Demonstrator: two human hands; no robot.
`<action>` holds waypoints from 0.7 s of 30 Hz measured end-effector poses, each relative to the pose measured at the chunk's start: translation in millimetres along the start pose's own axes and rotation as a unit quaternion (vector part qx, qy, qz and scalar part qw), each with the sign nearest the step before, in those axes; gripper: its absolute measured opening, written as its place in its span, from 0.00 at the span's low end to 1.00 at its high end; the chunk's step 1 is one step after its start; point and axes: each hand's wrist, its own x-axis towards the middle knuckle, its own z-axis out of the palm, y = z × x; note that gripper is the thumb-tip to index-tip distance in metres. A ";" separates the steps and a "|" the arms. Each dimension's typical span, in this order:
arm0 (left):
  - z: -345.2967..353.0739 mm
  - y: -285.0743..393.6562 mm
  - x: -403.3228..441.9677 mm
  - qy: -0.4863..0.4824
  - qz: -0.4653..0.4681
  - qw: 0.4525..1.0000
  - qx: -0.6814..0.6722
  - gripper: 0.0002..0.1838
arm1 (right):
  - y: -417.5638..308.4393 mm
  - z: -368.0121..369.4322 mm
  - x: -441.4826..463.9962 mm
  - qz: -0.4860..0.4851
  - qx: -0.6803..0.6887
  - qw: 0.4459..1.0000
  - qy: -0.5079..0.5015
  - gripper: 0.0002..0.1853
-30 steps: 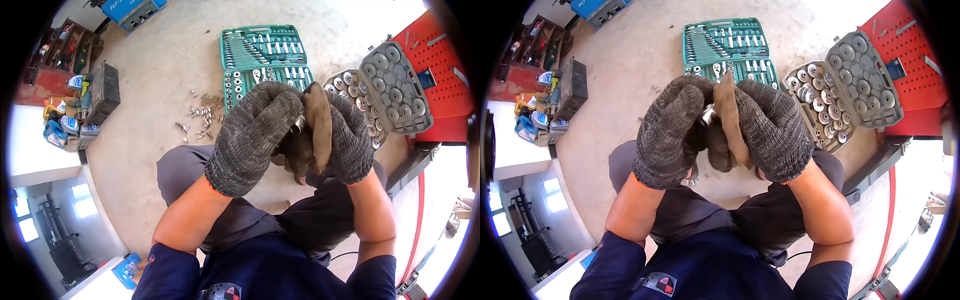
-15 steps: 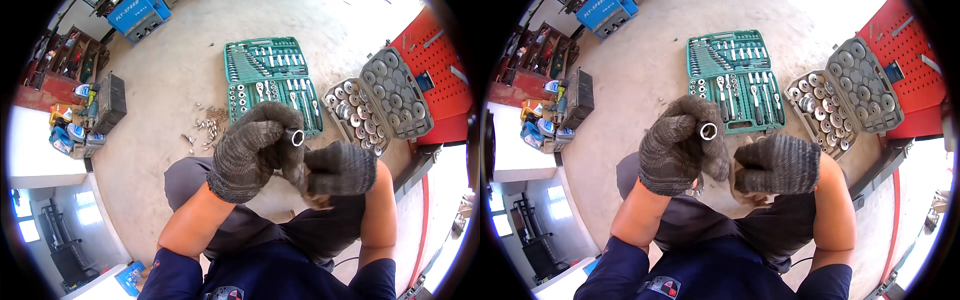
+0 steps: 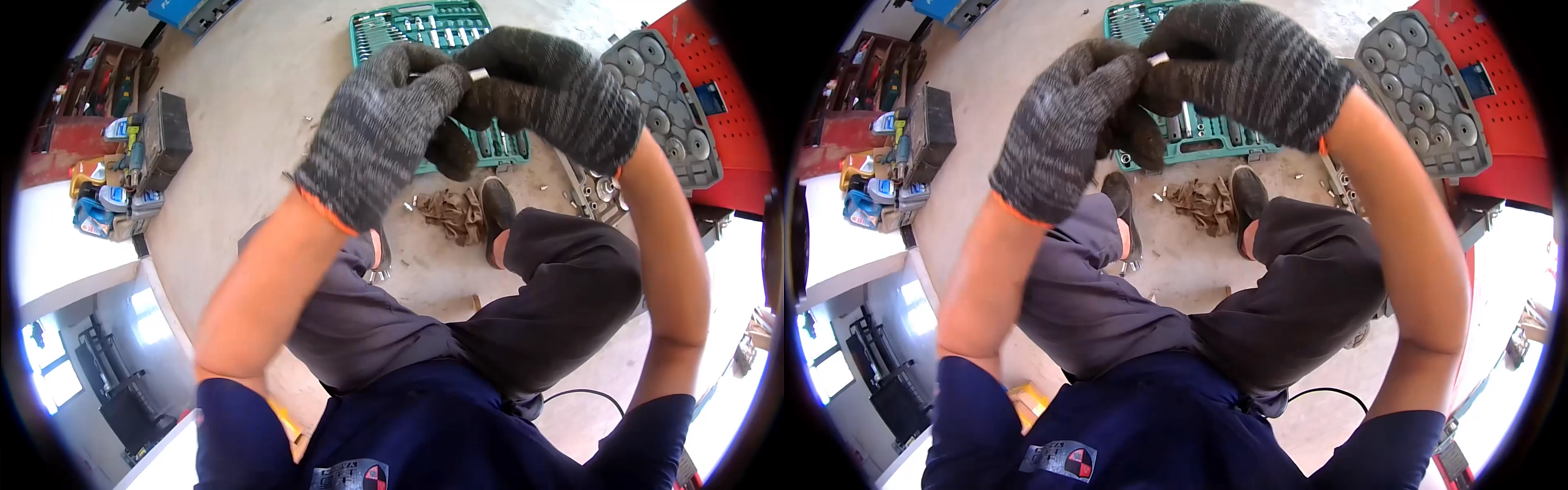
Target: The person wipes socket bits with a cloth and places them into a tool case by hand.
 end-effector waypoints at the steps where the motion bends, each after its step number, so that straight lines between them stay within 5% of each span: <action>1: -5.3 1.6 11.3 0.004 0.001 0.996 0.086 0.16 | 3.0 -2.3 6.4 0.042 0.006 0.999 0.004 0.17; 4: -17.6 -8.1 56.4 0.036 -0.017 0.976 0.215 0.13 | 42.6 3.8 32.3 0.122 0.001 0.992 0.012 0.16; 6: -31.0 -36.2 93.8 0.004 -0.056 0.970 0.235 0.15 | 116.8 22.3 51.6 0.005 0.043 0.997 0.063 0.15; 9: -39.4 -96.1 148.5 -0.016 -0.124 0.950 0.285 0.17 | 226.0 54.9 80.4 -0.004 -0.031 0.995 0.098 0.16; 14: -63.7 -225.2 227.8 -0.022 -0.231 0.873 0.429 0.15 | 335.9 114.9 84.9 0.128 -0.043 0.990 0.046 0.16; 18: -87.0 -321.8 257.2 -0.085 -0.337 0.844 0.409 0.13 | 393.0 150.5 88.2 0.219 -0.060 0.972 -0.060 0.16; 21: -84.8 -337.4 254.9 -0.066 -0.317 0.808 0.492 0.19 | 409.2 172.2 91.1 0.231 -0.103 0.962 -0.106 0.15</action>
